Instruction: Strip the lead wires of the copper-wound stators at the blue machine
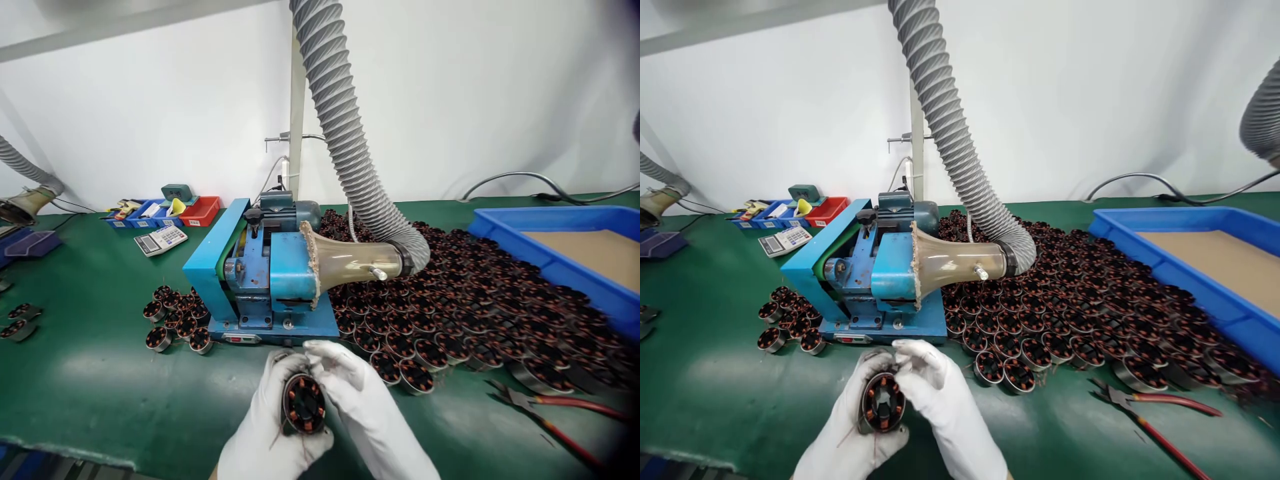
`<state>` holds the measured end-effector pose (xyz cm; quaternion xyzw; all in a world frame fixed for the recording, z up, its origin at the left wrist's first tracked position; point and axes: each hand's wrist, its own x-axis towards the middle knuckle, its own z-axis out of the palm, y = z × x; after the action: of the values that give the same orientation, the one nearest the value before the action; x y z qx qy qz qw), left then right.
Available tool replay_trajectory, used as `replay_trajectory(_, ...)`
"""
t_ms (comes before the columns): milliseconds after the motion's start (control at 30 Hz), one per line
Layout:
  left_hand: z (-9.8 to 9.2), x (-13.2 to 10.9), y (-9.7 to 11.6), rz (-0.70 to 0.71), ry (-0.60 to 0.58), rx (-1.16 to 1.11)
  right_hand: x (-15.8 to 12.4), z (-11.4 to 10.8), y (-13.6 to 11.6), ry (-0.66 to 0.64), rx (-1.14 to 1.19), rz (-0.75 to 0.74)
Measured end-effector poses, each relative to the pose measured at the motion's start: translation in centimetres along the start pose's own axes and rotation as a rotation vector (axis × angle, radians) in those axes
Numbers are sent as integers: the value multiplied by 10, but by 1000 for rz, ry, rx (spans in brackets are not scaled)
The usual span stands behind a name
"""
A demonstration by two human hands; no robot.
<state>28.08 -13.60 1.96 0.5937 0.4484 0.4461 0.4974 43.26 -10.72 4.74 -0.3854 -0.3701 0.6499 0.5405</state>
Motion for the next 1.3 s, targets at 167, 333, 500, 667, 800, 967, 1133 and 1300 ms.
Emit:
replay_trajectory(167, 11, 5, 4, 236, 55, 121, 13, 6, 5, 94, -6, -31)
replay_trajectory(333, 12, 4, -3, 180, 175, 146, 27, -8, 5, 272, 306, -150)
replay_trajectory(500, 14, 23, 2, 16, 254, 60, 23, 4, 26, 124, -189, -192)
replay_trajectory(667, 24, 56, -7, -164, 383, -79, 42, 17, 36, 205, -169, -138)
replay_trajectory(800, 28, 72, -13, -108, 393, -68, 56, 15, 33, 254, -171, -188)
replay_trajectory(967, 30, 78, -15, -50, 377, 15, 60, 11, 35, 256, -166, -201)
replay_trajectory(1133, 27, 74, -7, -88, 370, -22, 55, 12, 37, 285, -191, -204)
replay_trajectory(1300, 15, 35, -13, -148, 178, -338, 13, 6, 46, 236, -484, -277)
